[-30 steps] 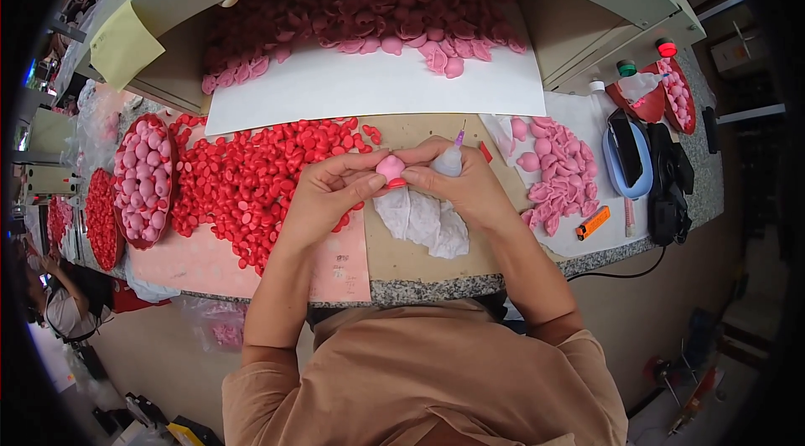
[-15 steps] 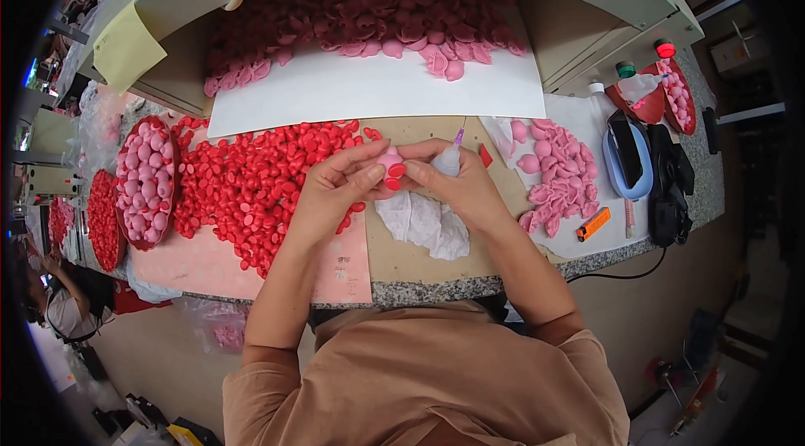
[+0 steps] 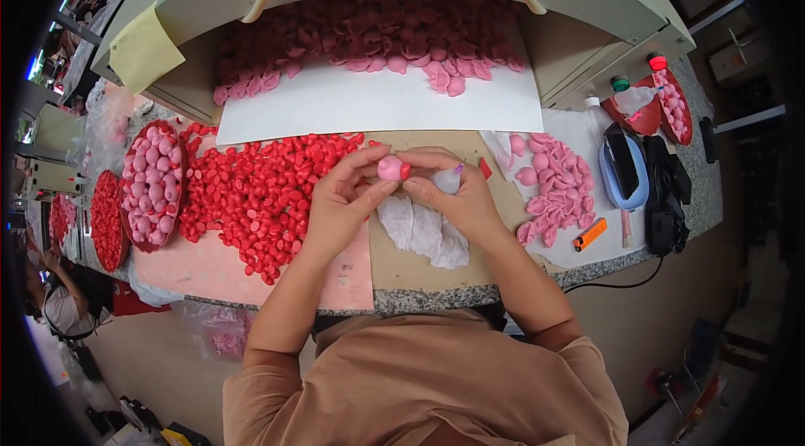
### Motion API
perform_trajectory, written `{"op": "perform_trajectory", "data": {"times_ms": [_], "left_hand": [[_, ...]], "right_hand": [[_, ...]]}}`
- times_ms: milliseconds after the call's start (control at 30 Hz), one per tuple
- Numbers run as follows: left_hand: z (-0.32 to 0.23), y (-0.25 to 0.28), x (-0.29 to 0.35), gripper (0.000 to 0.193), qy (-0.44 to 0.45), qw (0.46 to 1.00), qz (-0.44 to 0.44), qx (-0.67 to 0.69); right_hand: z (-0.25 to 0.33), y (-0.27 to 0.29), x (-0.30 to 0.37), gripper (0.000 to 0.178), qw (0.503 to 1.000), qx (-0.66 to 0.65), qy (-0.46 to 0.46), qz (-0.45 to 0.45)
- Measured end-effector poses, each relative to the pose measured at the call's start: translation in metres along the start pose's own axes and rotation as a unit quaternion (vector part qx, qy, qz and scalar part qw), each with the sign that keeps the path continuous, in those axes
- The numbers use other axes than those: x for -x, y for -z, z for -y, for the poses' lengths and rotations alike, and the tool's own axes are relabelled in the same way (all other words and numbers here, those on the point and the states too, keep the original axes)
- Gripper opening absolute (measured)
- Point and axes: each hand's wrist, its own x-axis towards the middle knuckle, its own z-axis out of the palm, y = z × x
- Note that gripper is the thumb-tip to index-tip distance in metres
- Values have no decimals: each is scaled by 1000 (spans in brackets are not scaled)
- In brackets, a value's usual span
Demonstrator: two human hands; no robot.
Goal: Apply glue to small pink plastic components and assemble them on a workbench.
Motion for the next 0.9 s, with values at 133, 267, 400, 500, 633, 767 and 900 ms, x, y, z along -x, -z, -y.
{"op": "perform_trajectory", "data": {"times_ms": [133,267,400,500,633,767,900], "left_hand": [[-17,9,-1,38,-11,998,-64,3],[-27,14,-3,37,-90,987,-135,9],[-16,14,-3,40,-132,985,-114,-12],[-19,9,4,39,-98,991,-96,5],[-13,5,8,37,-84,988,-98,-80],[1,3,9,36,-94,982,-100,-131],[2,-8,11,34,-95,970,-86,-206]], "right_hand": [[16,12,-5,21,991,133,-18,3],[23,21,-4,19,953,223,-41,202],[15,11,7,17,893,381,14,241],[24,30,-3,14,948,307,46,62],[50,14,-6,11,979,180,47,-82],[36,-26,-12,11,957,252,140,-27],[18,-31,-22,11,944,256,173,-119]]}}
